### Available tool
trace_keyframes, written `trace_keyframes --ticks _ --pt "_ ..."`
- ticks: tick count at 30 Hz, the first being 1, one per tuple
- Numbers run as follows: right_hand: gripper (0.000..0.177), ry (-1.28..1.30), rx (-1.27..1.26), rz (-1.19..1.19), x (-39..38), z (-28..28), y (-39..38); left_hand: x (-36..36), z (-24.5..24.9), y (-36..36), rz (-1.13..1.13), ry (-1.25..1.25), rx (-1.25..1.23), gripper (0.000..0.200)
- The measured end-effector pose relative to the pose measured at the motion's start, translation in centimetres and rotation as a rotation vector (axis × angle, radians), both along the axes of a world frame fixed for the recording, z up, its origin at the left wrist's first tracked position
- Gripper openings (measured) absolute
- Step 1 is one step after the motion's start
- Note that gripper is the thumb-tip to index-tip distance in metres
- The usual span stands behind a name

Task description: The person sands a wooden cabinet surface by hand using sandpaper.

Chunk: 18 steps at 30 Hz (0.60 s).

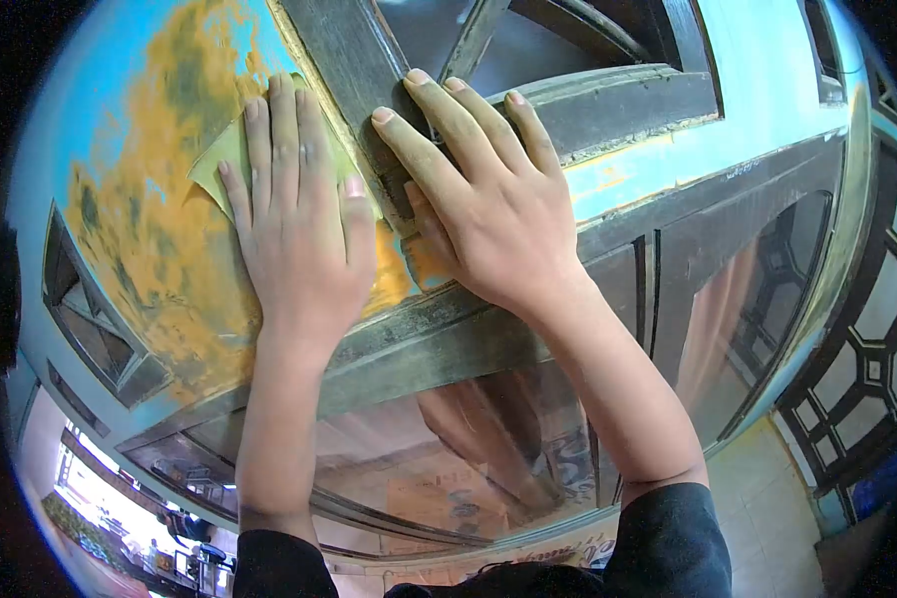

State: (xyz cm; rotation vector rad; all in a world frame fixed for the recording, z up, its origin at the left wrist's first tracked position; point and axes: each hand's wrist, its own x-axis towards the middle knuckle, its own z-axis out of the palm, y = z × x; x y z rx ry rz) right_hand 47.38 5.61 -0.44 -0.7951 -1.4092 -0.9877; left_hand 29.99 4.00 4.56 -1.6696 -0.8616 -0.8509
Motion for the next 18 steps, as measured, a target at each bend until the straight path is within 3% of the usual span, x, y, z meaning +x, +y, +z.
trace_keyframes --ticks 8,12,16,18 --pt "0.058 -0.004 -0.004 -0.013 0.1 0.0 0.1 0.0 0.9 -0.1 0.028 0.007 0.02 0.069" --pt "0.06 0.005 -0.017 -0.02 0.1 -0.1 -0.2 -0.5 -0.9 -0.3 0.061 0.056 0.007 0.072" --pt "0.061 0.013 -0.041 -0.035 -0.2 -0.2 -0.4 -0.6 3.5 0.2 0.002 -0.002 0.091 0.066" --pt "0.062 0.027 -0.039 -0.046 -0.2 -0.4 -0.4 -0.7 2.7 0.6 0.007 -0.004 0.101 0.067"
